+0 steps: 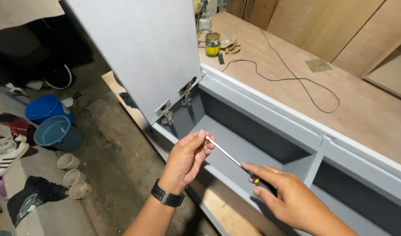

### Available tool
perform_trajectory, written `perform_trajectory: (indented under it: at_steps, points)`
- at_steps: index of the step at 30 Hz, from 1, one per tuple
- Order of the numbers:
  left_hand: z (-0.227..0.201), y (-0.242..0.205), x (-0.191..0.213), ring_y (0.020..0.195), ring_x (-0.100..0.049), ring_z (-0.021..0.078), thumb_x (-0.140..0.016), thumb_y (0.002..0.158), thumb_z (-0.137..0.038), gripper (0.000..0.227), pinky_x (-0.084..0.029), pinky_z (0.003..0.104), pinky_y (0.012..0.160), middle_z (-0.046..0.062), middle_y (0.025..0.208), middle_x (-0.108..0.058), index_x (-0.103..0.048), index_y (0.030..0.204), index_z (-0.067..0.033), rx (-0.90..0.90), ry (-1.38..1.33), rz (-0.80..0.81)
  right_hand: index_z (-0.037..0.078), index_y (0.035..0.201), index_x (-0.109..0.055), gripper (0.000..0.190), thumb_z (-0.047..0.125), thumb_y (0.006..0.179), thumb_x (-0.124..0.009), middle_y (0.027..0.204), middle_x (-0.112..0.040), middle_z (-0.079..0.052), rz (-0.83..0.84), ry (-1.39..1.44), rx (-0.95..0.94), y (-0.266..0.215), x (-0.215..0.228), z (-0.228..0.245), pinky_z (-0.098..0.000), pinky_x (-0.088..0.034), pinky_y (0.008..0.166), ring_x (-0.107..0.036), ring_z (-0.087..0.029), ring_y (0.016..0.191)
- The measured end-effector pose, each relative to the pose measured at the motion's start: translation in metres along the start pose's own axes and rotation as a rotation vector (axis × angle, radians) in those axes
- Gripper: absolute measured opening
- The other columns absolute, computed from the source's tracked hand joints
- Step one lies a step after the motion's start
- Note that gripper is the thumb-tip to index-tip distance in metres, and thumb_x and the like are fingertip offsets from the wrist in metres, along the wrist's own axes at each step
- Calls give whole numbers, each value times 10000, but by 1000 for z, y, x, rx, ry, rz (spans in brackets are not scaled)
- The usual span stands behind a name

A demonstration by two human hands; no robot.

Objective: The person uses a screwdriver to tighten screws on the hinges of a white cabinet door. They repeatedly adjust the screws on both the upper and lower hinges while holding the door open, working in a workshop setting.

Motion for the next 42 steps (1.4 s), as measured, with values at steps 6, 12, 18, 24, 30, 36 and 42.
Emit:
perform_trajectory:
  at_steps: [6,12,18,24,30,36,42]
  points:
    - [2,25,9,758,-711,145,-710,1070,-124,204,-627,210,719,195,999,-772,-724,1090,79,-86,107,-74,381,1544,-700,613,265,943,-724,1467,-822,99,119,132,-49,36,10,-3,-229,-484,1139,-789,-53,1299]
    - [-9,59,15,645,-596,89,-690,1110,-180,238,-528,179,590,110,858,-704,-723,1010,33,-94,185,-160,300,1585,-683,646,183,953,-737,1123,-636,-77,244,525,-331,79,-16,-21,-236,-574,577,-593,-105,508]
    - [-14,108,21,625,-546,75,-655,1137,-220,212,-416,129,485,83,917,-707,-700,1135,-13,-26,116,-381,355,1487,-760,473,304,1019,-704,790,-797,-68,198,336,-349,130,-12,-25,-259,-600,597,-716,-146,602]
    - [-8,147,41,629,-538,56,-661,1123,-178,234,-430,118,534,69,966,-767,-724,1300,-39,-5,204,-536,288,1560,-654,537,274,1024,-625,1205,-818,-157,222,105,-140,182,-24,-48,-487,-612,996,-762,-391,1191]
    - [-14,149,38,597,-473,48,-716,1077,-137,279,-390,124,527,53,979,-796,-744,1346,-69,-19,254,-585,199,1612,-565,631,145,987,-633,1331,-754,-204,212,29,-25,193,-27,-55,-536,-576,1061,-711,-450,1272]
    - [-17,159,54,579,-428,44,-743,1030,-77,376,-363,149,528,56,1131,-828,-714,1406,-69,29,362,-576,197,1570,-600,539,159,1032,-601,1306,-769,-221,229,40,-17,199,-26,-52,-544,-569,1074,-707,-473,1266]
    - [-24,150,54,545,-426,54,-759,1006,-49,471,-324,154,493,101,1134,-839,-671,1468,-68,47,430,-562,207,1583,-601,534,204,1049,-606,1302,-764,-220,264,4,-12,206,-37,-49,-529,-577,1071,-709,-457,1271]
Point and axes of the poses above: each hand's wrist, its own y-axis towards the middle knuckle, its own x-axis out of the back of the hand, z = x × y, the point moved 5 cm from there along y, towards the middle knuckle
